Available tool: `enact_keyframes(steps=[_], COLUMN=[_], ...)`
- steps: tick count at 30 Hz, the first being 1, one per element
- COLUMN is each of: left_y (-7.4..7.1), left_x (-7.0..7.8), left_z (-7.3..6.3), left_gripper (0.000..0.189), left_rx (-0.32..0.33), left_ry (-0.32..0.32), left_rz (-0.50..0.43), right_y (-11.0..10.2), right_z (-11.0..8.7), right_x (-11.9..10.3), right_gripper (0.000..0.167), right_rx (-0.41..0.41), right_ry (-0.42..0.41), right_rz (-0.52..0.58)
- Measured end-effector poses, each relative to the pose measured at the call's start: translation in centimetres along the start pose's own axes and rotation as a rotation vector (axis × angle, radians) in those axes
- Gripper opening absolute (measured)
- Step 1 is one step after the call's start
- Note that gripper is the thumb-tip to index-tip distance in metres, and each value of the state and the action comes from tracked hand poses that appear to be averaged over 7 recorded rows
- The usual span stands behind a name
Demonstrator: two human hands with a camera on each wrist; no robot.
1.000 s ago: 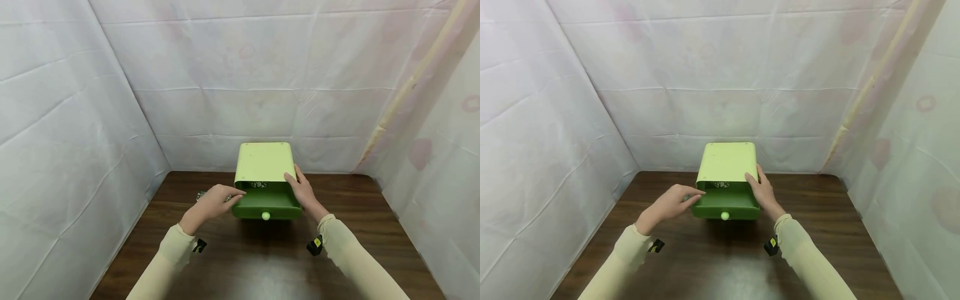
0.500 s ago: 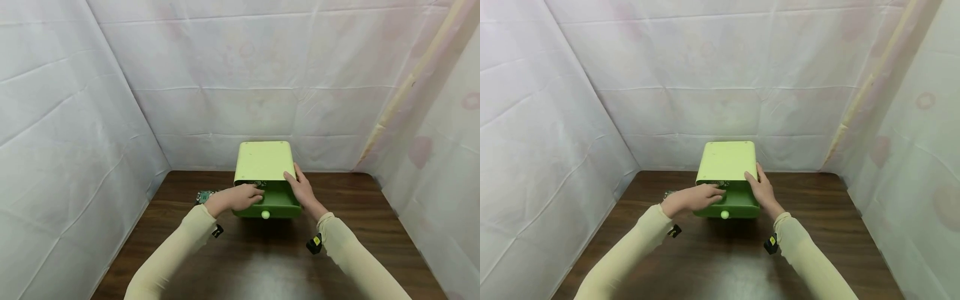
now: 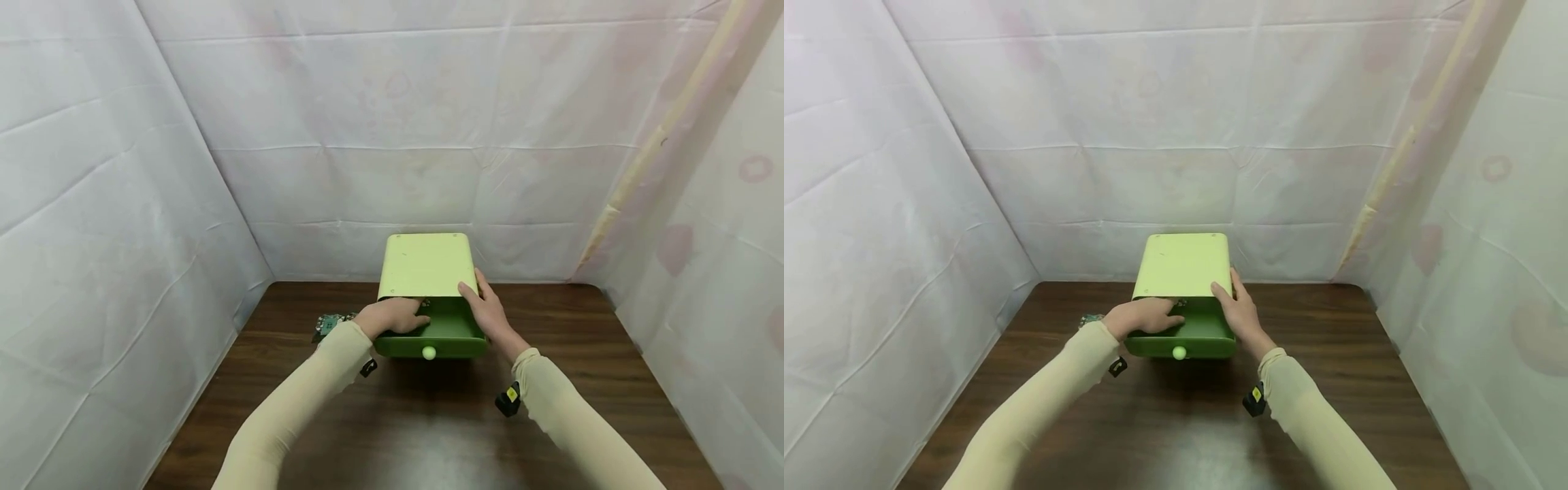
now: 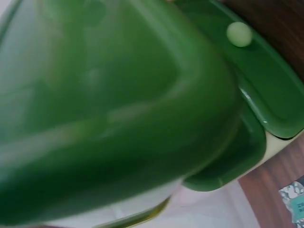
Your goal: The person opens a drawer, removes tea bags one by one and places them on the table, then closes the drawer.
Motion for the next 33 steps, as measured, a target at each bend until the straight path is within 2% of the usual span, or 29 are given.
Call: enact_keyframes(steps=[4,8,13,15,17,19,22,25,27,29,33], left_y=[-0.1,-0.2,-0.5,-0.9,-1.0,-1.1,-0.9,-0.6,-0.4,-0.5,-1.7], left_x=[-0.1,0.1,0.2,0.2,0.2,0.1,-0.2,-0.7,-0.9,-1.1,-1.7], left_z=[0.9,1.1,0.0,-0.5,-0.8,-0.9,-1.1,-1.4,-1.8,-2.2,-3.5], left_gripper=[0.070,0.065,0.057,0.059,0.062,0.064,0.060,0.049,0.044,0.040,0.033], left_rx=[0.067,0.117,0.186,0.240,0.272,0.271,0.212,0.137,0.110,0.122,0.235], left_ry=[0.027,0.057,0.078,0.078,0.074,0.076,0.099,0.146,0.198,0.260,0.364], left_rz=[0.026,0.065,0.125,0.142,0.172,0.191,0.193,0.137,0.102,0.069,-0.036], right_y=[0.2,0.2,0.3,0.3,0.3,0.3,0.4,0.6,0.7,0.7,0.8], right_z=[0.1,-0.1,-0.9,-0.8,-0.5,-0.2,0.1,0.2,0.2,0.2,0.2], right_x=[-0.1,-0.7,-3.2,-3.4,-2.7,-1.8,-0.6,0.0,0.1,0.1,0.0], right_gripper=[0.082,0.079,0.074,0.073,0.074,0.076,0.078,0.080,0.081,0.081,0.080], right_rx=[0.001,-0.003,-0.021,-0.022,-0.019,-0.011,-0.004,0.004,0.005,0.003,-0.002], right_ry=[-0.005,0.005,0.031,0.032,0.034,0.031,0.018,0.004,0.000,-0.004,-0.007], right_rz=[0.014,0.035,0.069,0.076,0.072,0.063,0.039,0.028,0.028,0.027,0.039])
Point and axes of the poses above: each hand's wrist, its own z-axis towards the middle knuckle, its own y-axis out of the palm, x = y × z, the point moved 8 cm from there along z, towards the middle knuckle, and after that the axes turned 14 degrees about -y, right-handed, at the moved point
